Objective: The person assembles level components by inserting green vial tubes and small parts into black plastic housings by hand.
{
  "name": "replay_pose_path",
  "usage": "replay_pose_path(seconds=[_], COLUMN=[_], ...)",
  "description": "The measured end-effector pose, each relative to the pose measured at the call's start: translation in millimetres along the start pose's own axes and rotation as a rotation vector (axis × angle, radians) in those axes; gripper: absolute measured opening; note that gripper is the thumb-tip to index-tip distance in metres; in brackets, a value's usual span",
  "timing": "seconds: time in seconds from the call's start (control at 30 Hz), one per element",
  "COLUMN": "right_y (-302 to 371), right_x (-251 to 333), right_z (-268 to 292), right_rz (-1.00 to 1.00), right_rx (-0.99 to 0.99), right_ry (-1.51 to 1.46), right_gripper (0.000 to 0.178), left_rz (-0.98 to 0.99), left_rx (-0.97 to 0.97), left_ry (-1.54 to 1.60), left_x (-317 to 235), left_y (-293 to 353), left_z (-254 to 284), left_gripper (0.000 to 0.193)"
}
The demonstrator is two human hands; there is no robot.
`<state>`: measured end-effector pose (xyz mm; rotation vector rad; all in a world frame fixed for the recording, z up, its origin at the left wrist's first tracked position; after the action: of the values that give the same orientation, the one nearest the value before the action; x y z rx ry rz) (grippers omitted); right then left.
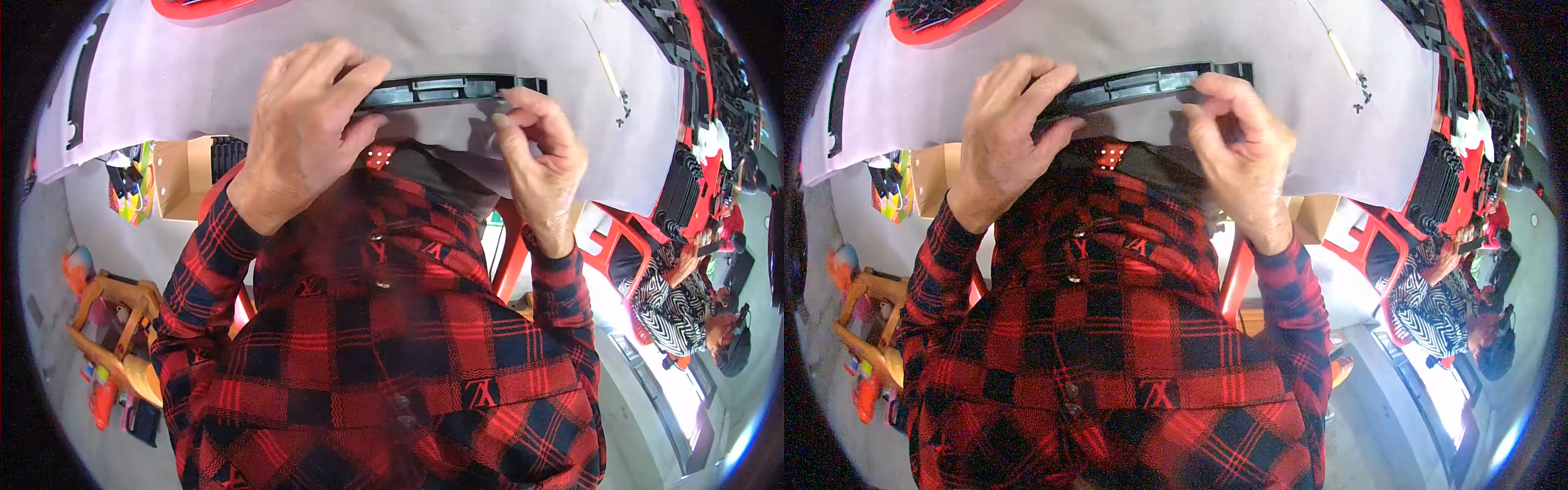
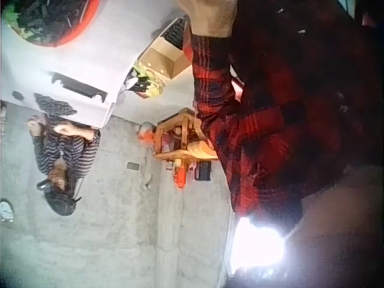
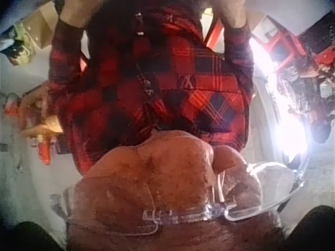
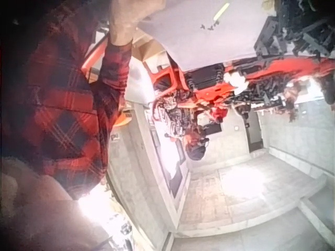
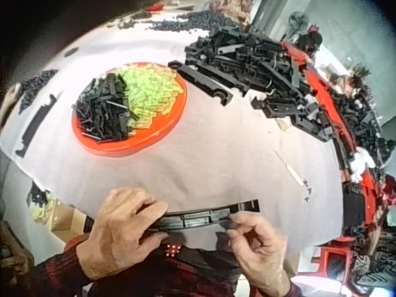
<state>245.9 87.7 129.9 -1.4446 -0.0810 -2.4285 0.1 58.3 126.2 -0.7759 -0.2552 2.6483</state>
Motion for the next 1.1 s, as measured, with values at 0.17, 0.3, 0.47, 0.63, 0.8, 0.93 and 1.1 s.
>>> replay_pose_path(seconds=[0.17, 0.3, 0.47, 0.63, 0.8, 0.93, 1.1], right_y=[-2, -3, -6, -13, -20, -19, -19], right_x=[2, 14, 30, 30, 34, 34, 31], right_z=[-9, -16, -15, -13, -12, -8, -13], right_rz=[-0.14, -0.289, -0.428, -0.48, -0.467, -0.494, -0.487], right_rx=[0.099, 0.172, 0.192, 0.236, 0.288, 0.292, 0.276], right_ry=[0.018, -0.084, -0.329, -0.313, -0.264, -0.315, -0.326], right_gripper=[0.032, 0.037, 0.04, 0.039, 0.037, 0.037, 0.038], left_rz=[0.048, 0.061, 0.03, 0.037, 0.03, 0.007, 0.006], left_rx=[-0.046, -0.087, -0.123, -0.122, -0.126, -0.133, -0.116], left_ry=[0.055, 0.114, 0.129, 0.136, 0.149, 0.17, 0.182], left_x=[-2, -6, -13, -13, -9, -9, -6], left_y=[4, 9, 9, 8, 8, 7, 7], left_z=[-7, -13, -18, -20, -23, -25, -27], left_gripper=[0.044, 0.043, 0.04, 0.039, 0.041, 0.043, 0.042])
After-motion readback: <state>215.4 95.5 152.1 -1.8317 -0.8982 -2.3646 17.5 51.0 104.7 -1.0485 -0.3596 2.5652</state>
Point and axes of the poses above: each hand's wrist, its own y-axis away from the middle knuckle, its own z-axis out of the back of the hand, x = y × z, the point moved 1 cm from there along -y, towards the middle knuckle, and after that the axes turned 4 degrees about x, right-handed, at the moved point
